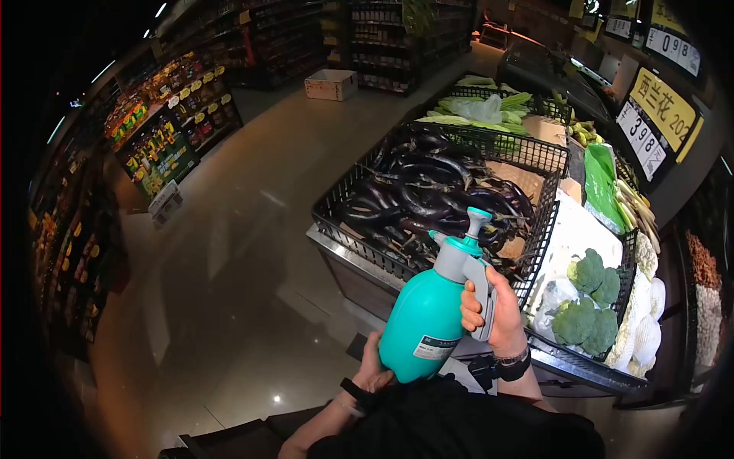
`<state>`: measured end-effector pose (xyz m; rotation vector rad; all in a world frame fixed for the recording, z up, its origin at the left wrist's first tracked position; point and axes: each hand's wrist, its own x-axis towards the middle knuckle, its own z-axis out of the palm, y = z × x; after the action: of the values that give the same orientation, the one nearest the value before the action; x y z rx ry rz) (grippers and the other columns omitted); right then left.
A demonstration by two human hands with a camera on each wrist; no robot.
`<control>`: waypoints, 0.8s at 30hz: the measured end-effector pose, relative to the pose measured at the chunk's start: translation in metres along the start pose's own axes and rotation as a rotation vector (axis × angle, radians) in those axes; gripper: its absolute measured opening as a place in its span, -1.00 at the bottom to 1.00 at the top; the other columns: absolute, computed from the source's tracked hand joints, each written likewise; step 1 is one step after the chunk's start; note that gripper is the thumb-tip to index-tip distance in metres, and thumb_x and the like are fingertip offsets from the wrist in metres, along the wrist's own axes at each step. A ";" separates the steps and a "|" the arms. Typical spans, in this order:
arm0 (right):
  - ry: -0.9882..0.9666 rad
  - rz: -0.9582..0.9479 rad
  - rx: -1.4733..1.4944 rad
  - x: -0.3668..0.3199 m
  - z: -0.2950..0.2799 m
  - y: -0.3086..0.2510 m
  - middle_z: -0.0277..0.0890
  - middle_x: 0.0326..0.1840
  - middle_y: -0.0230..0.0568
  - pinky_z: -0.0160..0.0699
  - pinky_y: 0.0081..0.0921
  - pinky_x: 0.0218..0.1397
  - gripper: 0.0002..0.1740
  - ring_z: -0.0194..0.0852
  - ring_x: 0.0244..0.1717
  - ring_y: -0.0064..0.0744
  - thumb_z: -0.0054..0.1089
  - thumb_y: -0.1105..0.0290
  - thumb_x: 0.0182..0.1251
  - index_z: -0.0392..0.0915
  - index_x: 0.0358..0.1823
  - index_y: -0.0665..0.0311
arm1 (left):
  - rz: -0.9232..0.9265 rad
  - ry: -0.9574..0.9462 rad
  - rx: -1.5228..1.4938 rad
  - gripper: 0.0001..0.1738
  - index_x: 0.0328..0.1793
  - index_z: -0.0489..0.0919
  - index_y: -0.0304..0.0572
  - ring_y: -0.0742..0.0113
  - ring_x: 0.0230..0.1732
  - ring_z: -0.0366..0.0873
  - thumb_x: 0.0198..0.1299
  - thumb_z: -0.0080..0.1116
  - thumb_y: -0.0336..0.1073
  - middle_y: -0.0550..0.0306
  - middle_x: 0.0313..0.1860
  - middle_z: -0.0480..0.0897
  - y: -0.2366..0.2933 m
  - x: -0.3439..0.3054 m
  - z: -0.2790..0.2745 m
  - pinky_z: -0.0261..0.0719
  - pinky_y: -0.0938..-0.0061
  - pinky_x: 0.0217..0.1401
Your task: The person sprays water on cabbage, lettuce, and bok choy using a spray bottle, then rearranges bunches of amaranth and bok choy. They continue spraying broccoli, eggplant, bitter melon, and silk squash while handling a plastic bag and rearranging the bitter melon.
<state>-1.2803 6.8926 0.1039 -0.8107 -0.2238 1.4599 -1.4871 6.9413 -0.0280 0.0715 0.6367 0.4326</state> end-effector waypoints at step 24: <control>0.194 -0.297 0.016 0.139 0.148 0.073 0.14 -0.69 -0.42 0.11 -0.54 -0.69 -0.51 0.07 -0.80 -0.54 -0.27 -0.09 0.43 0.35 -0.26 0.23 | -0.261 -0.055 0.128 -0.54 0.06 0.43 -0.24 0.12 0.06 0.50 0.26 -0.17 -0.02 -0.02 0.03 0.53 0.236 0.051 -0.051 0.49 0.18 0.17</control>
<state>-1.4064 7.0673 0.1202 -0.8612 -0.1770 1.0965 -1.5678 7.1732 -0.0512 0.1196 0.6092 0.1375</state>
